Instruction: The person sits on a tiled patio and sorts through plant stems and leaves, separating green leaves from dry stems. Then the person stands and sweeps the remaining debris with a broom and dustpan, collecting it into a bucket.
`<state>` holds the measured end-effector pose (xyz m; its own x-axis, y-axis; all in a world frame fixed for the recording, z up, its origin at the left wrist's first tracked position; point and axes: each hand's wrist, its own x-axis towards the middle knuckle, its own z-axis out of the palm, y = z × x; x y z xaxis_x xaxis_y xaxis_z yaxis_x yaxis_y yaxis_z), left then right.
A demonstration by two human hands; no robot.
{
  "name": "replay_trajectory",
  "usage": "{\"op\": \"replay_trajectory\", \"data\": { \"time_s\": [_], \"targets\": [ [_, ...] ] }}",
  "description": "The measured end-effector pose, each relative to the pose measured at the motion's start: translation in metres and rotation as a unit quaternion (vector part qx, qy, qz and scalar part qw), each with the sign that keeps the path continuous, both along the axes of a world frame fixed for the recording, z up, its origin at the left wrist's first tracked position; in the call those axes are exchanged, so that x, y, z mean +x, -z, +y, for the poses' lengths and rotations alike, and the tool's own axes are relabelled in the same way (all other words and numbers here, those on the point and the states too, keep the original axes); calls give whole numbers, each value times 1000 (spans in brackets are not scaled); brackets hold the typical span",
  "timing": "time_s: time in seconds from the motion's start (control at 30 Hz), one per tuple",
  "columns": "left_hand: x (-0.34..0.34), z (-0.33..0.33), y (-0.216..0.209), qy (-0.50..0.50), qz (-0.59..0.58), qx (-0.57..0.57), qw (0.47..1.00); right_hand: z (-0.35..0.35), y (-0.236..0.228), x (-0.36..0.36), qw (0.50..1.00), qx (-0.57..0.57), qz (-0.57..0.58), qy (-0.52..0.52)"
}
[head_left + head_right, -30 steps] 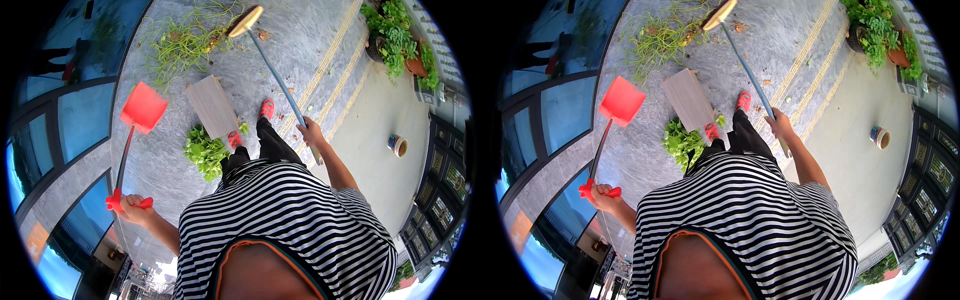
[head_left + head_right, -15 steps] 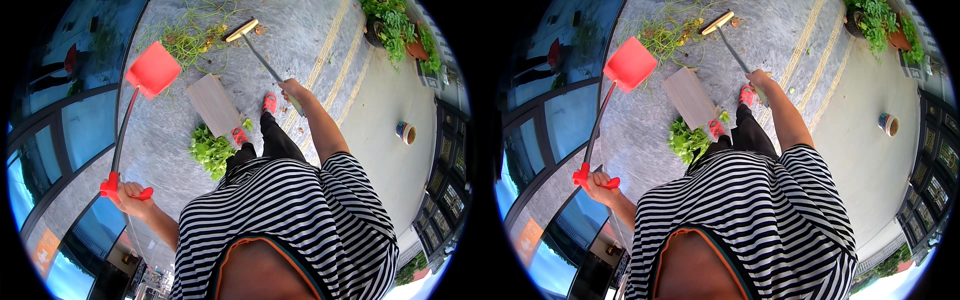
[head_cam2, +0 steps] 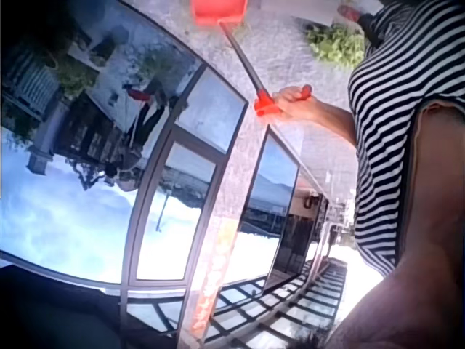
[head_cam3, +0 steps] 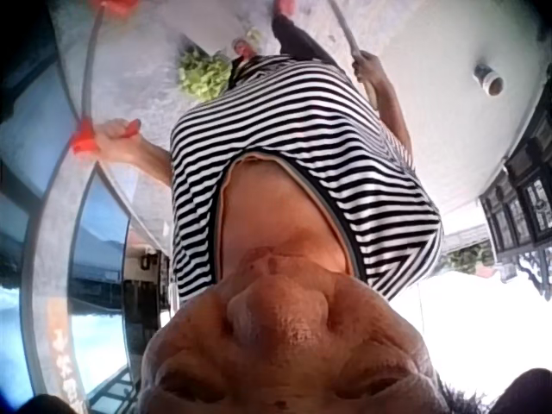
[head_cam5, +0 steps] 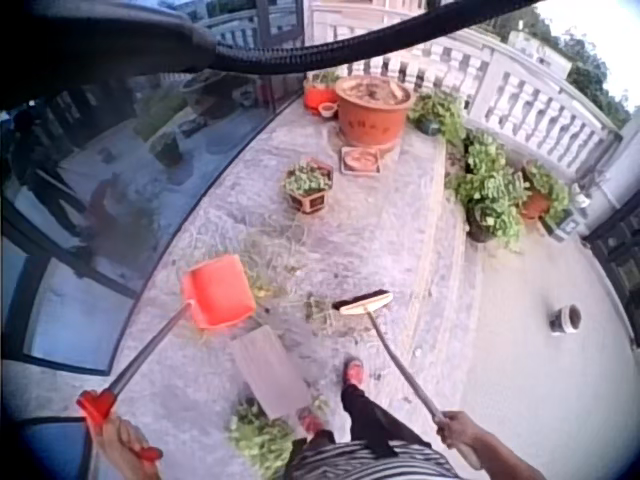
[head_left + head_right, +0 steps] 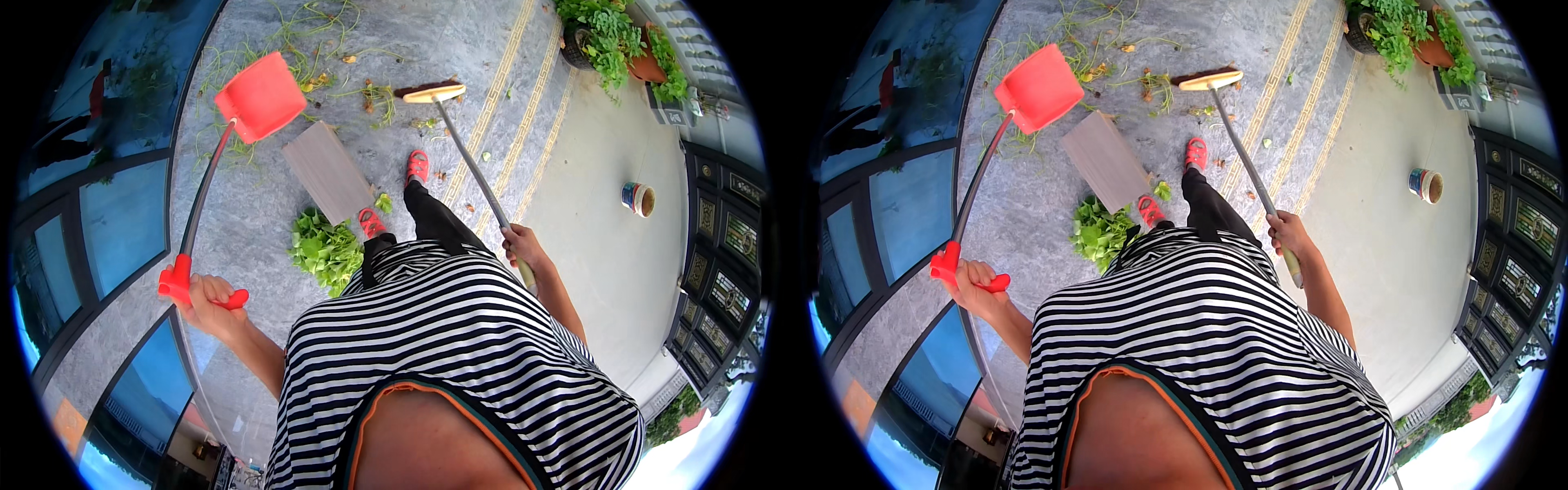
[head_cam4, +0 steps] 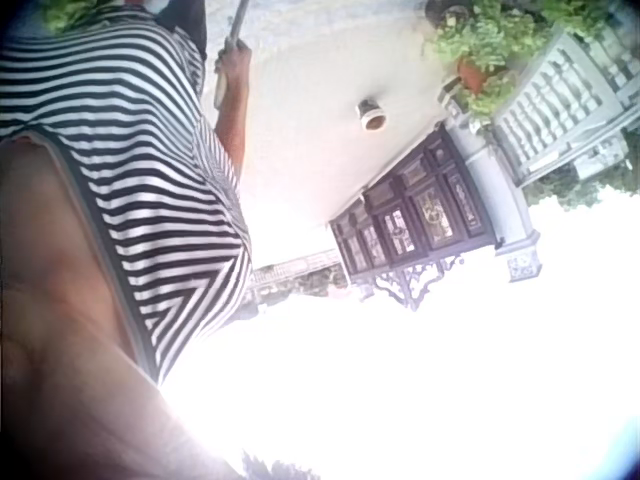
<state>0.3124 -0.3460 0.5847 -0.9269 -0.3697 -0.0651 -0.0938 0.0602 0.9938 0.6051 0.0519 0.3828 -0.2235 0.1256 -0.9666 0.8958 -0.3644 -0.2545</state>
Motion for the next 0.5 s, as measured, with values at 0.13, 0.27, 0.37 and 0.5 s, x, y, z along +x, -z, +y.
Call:
{"op": "replay_trajectory", "data": {
  "time_s": [0.13,0.27,0.37,0.5],
  "targets": [
    [-2,0,-1,-9,-10,-1,1000,-7,-12,-13,981,140,-10,-136],
    [0,-1,-2,-23,-16,-10,1000,15,14,-45,971,128,1,-200],
    [-2,-1,-3,-25,-14,-26,999,1,50,-98,977,78,21,-199],
    [-5,5,-4,-37,-8,-44,998,-33,106,-192,952,82,136,-261]
  ]
}}
